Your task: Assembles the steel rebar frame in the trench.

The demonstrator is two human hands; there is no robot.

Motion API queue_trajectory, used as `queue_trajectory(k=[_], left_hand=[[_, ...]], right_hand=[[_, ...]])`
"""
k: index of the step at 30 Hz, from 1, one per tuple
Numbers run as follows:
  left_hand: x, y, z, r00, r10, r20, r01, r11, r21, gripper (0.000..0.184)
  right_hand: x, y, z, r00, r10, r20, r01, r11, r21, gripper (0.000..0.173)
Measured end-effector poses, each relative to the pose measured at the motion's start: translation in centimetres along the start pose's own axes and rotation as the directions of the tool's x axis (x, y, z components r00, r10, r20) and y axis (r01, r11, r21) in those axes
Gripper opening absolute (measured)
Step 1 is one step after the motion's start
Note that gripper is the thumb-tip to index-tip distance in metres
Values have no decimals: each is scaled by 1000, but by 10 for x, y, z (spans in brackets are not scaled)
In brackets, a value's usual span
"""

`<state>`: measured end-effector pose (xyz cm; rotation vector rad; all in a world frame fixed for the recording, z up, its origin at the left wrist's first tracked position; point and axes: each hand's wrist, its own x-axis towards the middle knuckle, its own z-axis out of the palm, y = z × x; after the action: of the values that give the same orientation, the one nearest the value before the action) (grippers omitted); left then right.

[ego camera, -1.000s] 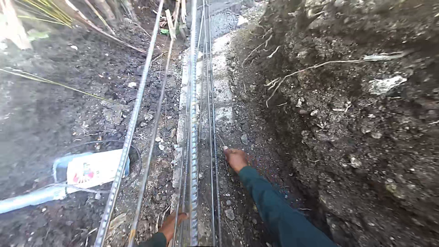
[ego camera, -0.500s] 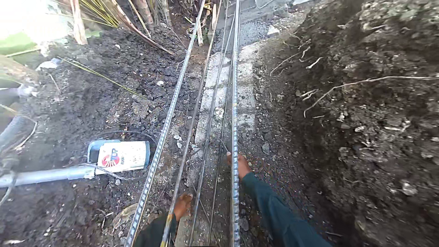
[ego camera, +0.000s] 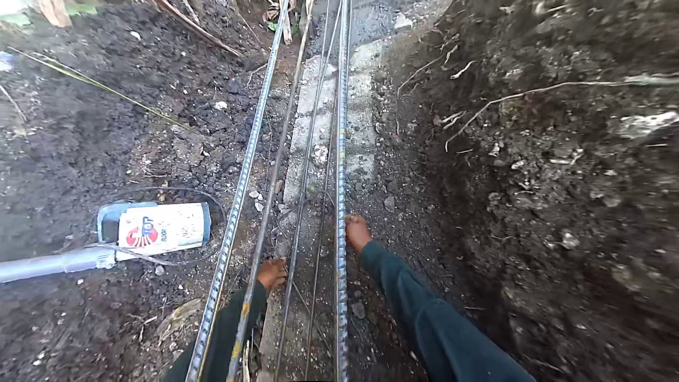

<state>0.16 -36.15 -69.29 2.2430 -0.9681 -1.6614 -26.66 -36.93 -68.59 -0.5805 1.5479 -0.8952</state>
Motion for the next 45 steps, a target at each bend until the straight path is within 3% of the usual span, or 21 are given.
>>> queue_trajectory(k=[5,9,12,16,19,20,22,26,29,32,35,37,39,41,45], left_hand=[[8,1,-1,998,44,-52,-42,998,47,36],[-2,13,1,993,34,-110,-8,973,229,34],[-15,21,2,984,56,-167,-2,953,304,33],[-12,15,-10,976,39,-212,16,968,251,35],[-13,15,-24,967,57,-248,9,967,255,36],[-11,11,-26,967,56,-249,2,974,228,36],[-1,2,-29,968,48,-245,-31,997,73,34],[14,-8,-30,973,23,-231,-78,970,-231,30],[-16,12,-17,971,63,-229,-107,976,-187,36],[-23,20,-4,967,94,-238,-116,990,-83,34],[-20,22,-3,968,115,-222,-137,986,-90,30],[-19,23,-2,971,131,-199,-156,981,-114,27],[-24,24,2,971,146,-187,-165,982,-92,24],[-30,30,5,970,156,-189,-171,983,-66,23],[-23,24,-4,978,148,-147,-158,986,-59,27]], right_hand=[[1,-13,0,999,-28,-20,29,999,23,32],[4,-16,-13,1000,15,-15,-18,979,-202,38],[7,-15,-4,1000,6,-6,-7,994,-105,36],[6,-19,8,988,0,153,-15,995,98,27],[5,-4,8,961,29,276,8,991,-133,31],[3,9,7,964,42,262,5,984,-176,31],[-4,25,8,984,27,175,-11,996,-93,30],[-14,20,3,998,54,44,-52,998,-44,38],[-8,32,-22,996,53,-76,-50,998,30,39],[-18,54,-51,976,104,-194,-71,983,168,30],[-43,53,-69,953,150,-262,-62,947,315,17],[-61,48,-74,948,158,-277,-42,922,385,24],[-66,49,-77,956,145,-254,-76,962,263,25],[-55,43,-73,981,107,-161,-116,992,-48,28],[-28,17,-40,996,80,-29,-84,856,-509,39]])
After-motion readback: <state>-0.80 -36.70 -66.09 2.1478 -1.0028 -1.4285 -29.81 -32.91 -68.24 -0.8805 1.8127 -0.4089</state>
